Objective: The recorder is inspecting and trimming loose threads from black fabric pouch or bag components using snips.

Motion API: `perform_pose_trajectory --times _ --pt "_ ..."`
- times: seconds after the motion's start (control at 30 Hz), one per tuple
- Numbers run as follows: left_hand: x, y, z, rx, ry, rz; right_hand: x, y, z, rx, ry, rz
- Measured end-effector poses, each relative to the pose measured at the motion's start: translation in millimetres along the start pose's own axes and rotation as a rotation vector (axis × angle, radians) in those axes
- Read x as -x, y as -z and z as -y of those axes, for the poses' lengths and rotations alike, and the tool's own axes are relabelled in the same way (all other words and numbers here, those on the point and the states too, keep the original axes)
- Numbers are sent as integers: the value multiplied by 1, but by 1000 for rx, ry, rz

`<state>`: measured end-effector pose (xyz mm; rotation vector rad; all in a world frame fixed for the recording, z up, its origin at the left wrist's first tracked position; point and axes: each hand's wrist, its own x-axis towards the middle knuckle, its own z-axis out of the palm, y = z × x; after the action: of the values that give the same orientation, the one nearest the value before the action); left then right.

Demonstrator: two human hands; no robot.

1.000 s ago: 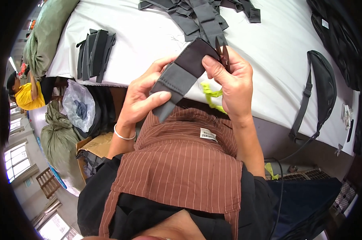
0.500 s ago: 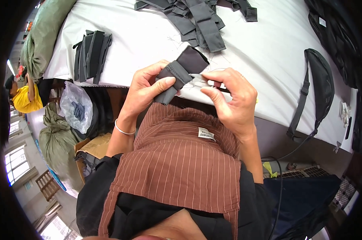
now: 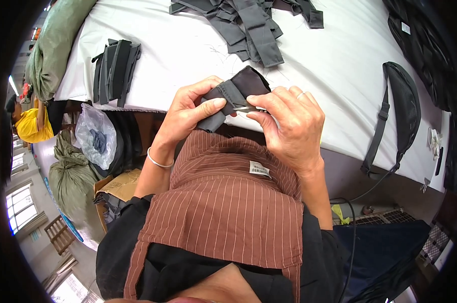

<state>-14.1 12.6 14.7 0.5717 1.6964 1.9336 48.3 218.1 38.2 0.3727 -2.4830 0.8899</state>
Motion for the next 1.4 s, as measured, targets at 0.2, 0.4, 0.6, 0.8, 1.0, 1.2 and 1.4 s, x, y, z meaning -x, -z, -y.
perform_pose_trajectory --times 0.2,0.4,0.6,0.8,1.0,1.2,1.4 --pt "0 3 0 11 19 22 -2 -1 0 5 16 14" --pt "3 0 -3 43 -13 -28 -1 2 -2 -88 9 29" --pt "9 -15 -18 -381 -475 -345 -3 5 13 -523 -128 -66" --pt "11 -8 48 558 280 -289 14 -19 0 -282 -184 223" --pt "6 -23 45 534 210 -375 26 -31 3 -337 -287 186" --pt "5 -16 25 513 261 -165 28 -32 -1 -361 -257 167" --pt "6 -14 47 303 267 -180 11 -42 -11 -445 -257 15"
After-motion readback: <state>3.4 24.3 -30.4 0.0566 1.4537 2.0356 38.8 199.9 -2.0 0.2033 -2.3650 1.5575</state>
